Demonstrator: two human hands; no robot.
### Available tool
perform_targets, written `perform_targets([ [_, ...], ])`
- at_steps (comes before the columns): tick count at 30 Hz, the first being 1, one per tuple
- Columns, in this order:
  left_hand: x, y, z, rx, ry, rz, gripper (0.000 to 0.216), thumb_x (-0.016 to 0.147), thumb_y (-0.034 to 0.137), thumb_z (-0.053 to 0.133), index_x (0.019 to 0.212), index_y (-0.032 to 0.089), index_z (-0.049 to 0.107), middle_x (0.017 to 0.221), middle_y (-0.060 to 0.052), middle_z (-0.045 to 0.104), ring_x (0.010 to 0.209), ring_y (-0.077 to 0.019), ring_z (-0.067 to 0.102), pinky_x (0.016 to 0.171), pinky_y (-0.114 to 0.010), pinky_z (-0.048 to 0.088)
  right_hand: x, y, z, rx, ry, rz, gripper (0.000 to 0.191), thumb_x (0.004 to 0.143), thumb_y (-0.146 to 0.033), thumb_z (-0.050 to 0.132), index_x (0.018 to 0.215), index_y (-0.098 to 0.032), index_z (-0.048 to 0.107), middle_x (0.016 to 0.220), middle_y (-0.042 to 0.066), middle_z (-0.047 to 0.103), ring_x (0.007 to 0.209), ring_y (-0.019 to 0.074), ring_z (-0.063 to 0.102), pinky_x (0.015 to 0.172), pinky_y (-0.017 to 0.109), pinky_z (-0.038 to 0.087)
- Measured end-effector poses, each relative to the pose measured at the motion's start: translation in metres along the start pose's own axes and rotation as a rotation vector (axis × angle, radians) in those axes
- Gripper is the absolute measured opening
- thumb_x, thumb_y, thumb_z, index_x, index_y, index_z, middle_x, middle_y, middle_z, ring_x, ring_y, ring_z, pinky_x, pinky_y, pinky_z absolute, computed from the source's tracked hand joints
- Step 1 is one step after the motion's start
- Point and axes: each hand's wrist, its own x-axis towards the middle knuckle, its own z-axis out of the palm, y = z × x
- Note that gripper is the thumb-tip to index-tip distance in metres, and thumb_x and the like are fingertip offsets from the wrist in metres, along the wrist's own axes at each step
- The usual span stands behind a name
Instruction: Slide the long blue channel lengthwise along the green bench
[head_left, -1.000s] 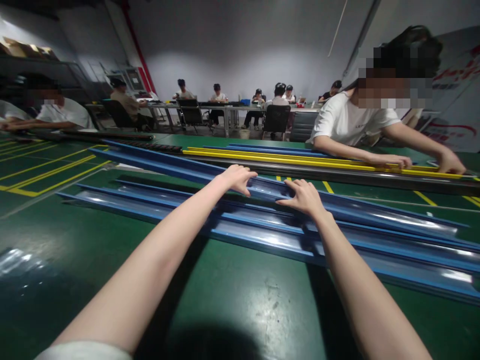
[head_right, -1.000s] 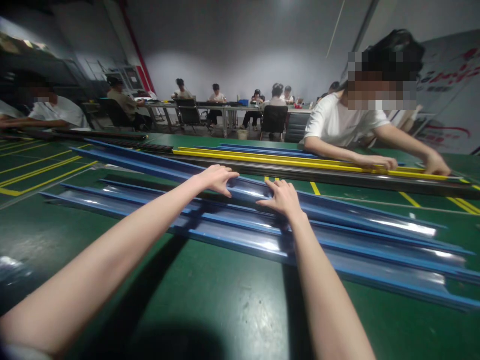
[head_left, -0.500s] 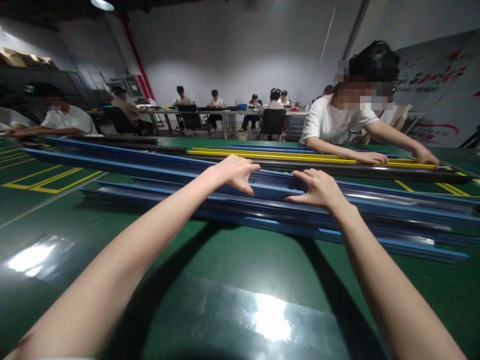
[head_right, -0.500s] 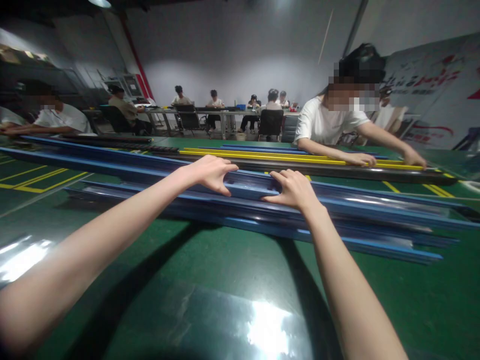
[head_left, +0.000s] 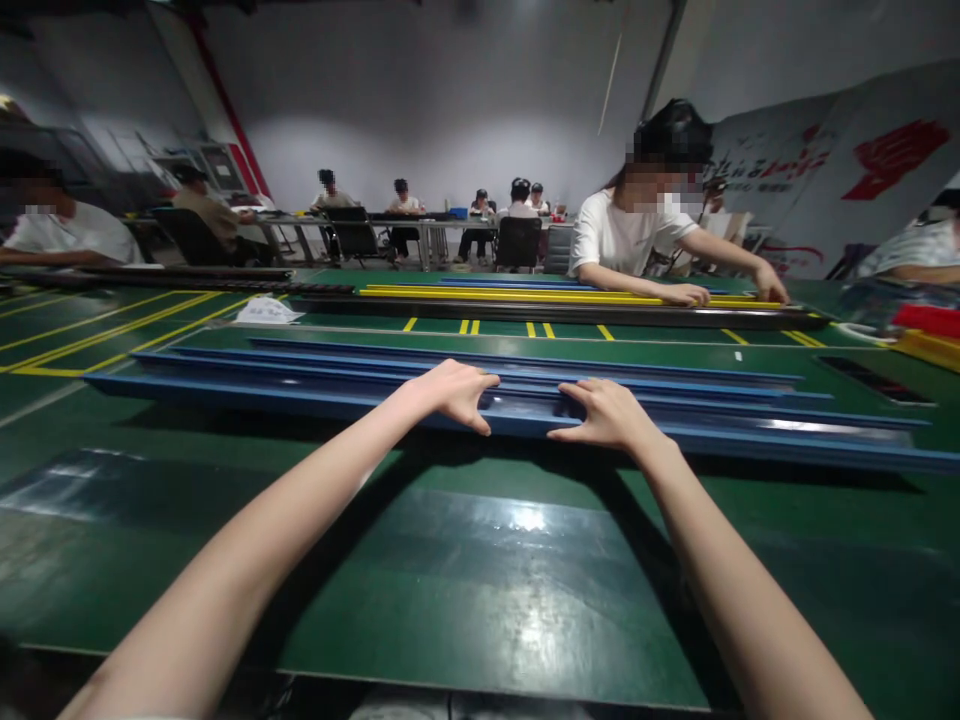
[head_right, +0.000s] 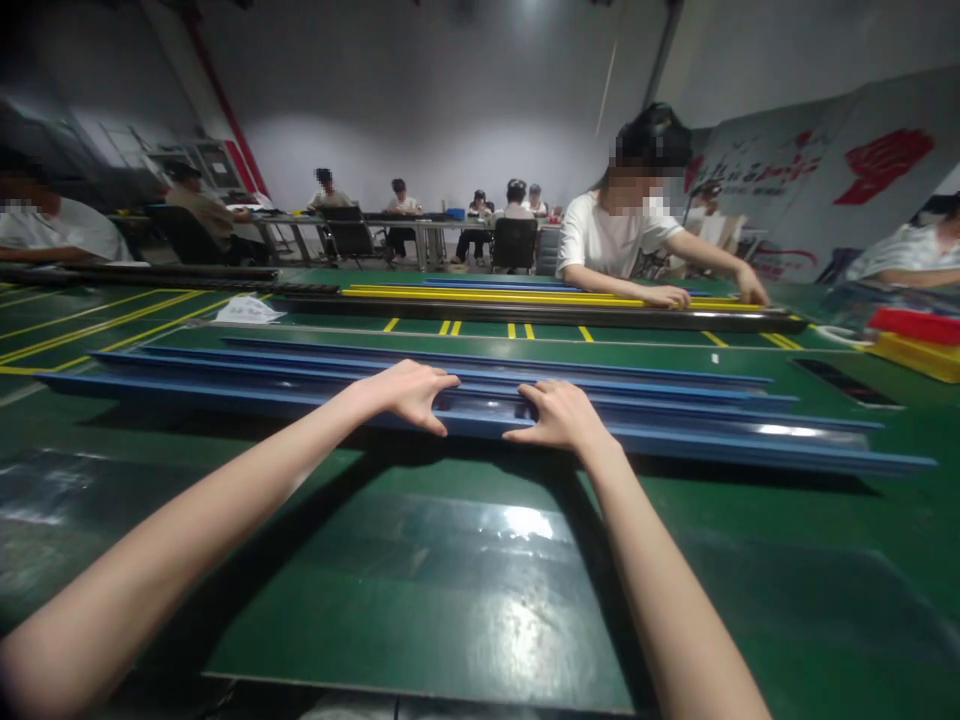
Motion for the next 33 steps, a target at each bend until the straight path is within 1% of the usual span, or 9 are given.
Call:
perform_targets([
  [3, -0.003, 0.006, 0.011, -0.024, -0.013, 0.003, 0.076, 0.057, 0.068, 0.056, 0.117, 0.023, 0.047, 0.109, -0.008, 0.06, 0.093, -0.0256, 0.059, 0.069, -0.028, 0.041, -0.01, -0.009, 0.004, 0.014, -0.033, 0.013, 0.075, 0.064, -0.07, 0.051, 0.115, -0.015, 0.058, 0.098, 0.013, 0.065, 0.088, 0.0266, 0.06, 0.076, 0.033, 0.042],
  [9, -0.007, 0.011, 0.028, -0.038, -0.018, 0.015, 0.081, 0.055, 0.067, 0.058, 0.121, 0.022, 0.045, 0.109, -0.009, 0.06, 0.095, -0.0271, 0.059, 0.07, -0.029, 0.042, -0.023, -0.026, 0.011, 0.042, -0.056, 0.069, 0.077, 0.064, -0.069, 0.052, 0.118, -0.014, 0.056, 0.101, 0.014, 0.064, 0.09, 0.0269, 0.059, 0.079, 0.033, 0.041],
  [18, -0.011, 0.017, 0.047, -0.095, -0.033, -0.013, 0.084, 0.055, 0.066, 0.059, 0.125, 0.022, 0.043, 0.115, -0.011, 0.057, 0.097, -0.0279, 0.058, 0.075, -0.031, 0.043, -0.029, -0.034, 0.021, 0.107, -0.083, 0.101, 0.074, 0.061, -0.068, 0.056, 0.115, -0.018, 0.057, 0.103, 0.012, 0.063, 0.093, 0.026, 0.058, 0.079, 0.033, 0.041],
  [21, -0.013, 0.018, 0.051, -0.122, -0.029, -0.072, 0.085, 0.054, 0.069, 0.058, 0.125, 0.024, 0.042, 0.118, -0.01, 0.056, 0.104, -0.0281, 0.055, 0.082, -0.032, 0.041, -0.031, -0.035, 0.022, 0.122, -0.095, 0.133, 0.076, 0.06, -0.068, 0.056, 0.118, -0.019, 0.056, 0.106, 0.012, 0.062, 0.094, 0.0261, 0.057, 0.08, 0.034, 0.04],
  [24, -0.015, 0.019, 0.052, -0.156, -0.031, -0.123, 0.086, 0.054, 0.069, 0.058, 0.125, 0.024, 0.042, 0.121, -0.01, 0.054, 0.108, -0.0282, 0.052, 0.085, -0.032, 0.04, -0.032, -0.038, 0.024, 0.117, -0.101, 0.151, 0.078, 0.062, -0.069, 0.054, 0.121, -0.018, 0.052, 0.11, 0.012, 0.06, 0.096, 0.0263, 0.056, 0.082, 0.035, 0.039],
  [27, -0.012, 0.025, 0.047, -0.186, -0.065, -0.121, 0.084, 0.055, 0.067, 0.06, 0.124, 0.021, 0.043, 0.121, -0.011, 0.054, 0.11, -0.0285, 0.051, 0.088, -0.034, 0.038, -0.034, -0.04, 0.025, 0.102, -0.101, 0.132, 0.078, 0.067, -0.067, 0.051, 0.126, -0.016, 0.047, 0.112, 0.014, 0.058, 0.099, 0.0268, 0.054, 0.084, 0.037, 0.038],
  [29, -0.007, 0.034, 0.044, -0.24, -0.032, -0.085, 0.081, 0.062, 0.069, 0.053, 0.126, 0.02, 0.041, 0.124, -0.011, 0.052, 0.114, -0.0268, 0.047, 0.092, -0.034, 0.035, -0.034, -0.04, 0.025, 0.102, -0.111, 0.108, 0.077, 0.07, -0.067, 0.049, 0.128, -0.015, 0.045, 0.114, 0.014, 0.057, 0.102, 0.0271, 0.052, 0.085, 0.037, 0.037],
  [31, 0.0, 0.048, 0.042, -0.289, 0.041, -0.025, 0.076, 0.07, 0.07, 0.043, 0.127, 0.02, 0.04, 0.126, -0.01, 0.05, 0.116, -0.0245, 0.045, 0.094, -0.033, 0.034, -0.035, -0.038, 0.025, 0.109, -0.129, 0.084, 0.078, 0.071, -0.067, 0.048, 0.129, -0.015, 0.043, 0.115, 0.015, 0.057, 0.103, 0.0273, 0.052, 0.084, 0.038, 0.036],
  [33, 0.007, 0.063, 0.045, -0.277, 0.099, -0.011, 0.079, 0.07, 0.072, 0.04, 0.129, 0.019, 0.038, 0.126, -0.011, 0.049, 0.116, -0.0259, 0.044, 0.094, -0.034, 0.033, -0.039, -0.033, 0.023, 0.107, -0.141, 0.078, 0.077, 0.071, -0.067, 0.047, 0.128, -0.015, 0.044, 0.115, 0.015, 0.057, 0.103, 0.0276, 0.052, 0.084, 0.038, 0.036],
])
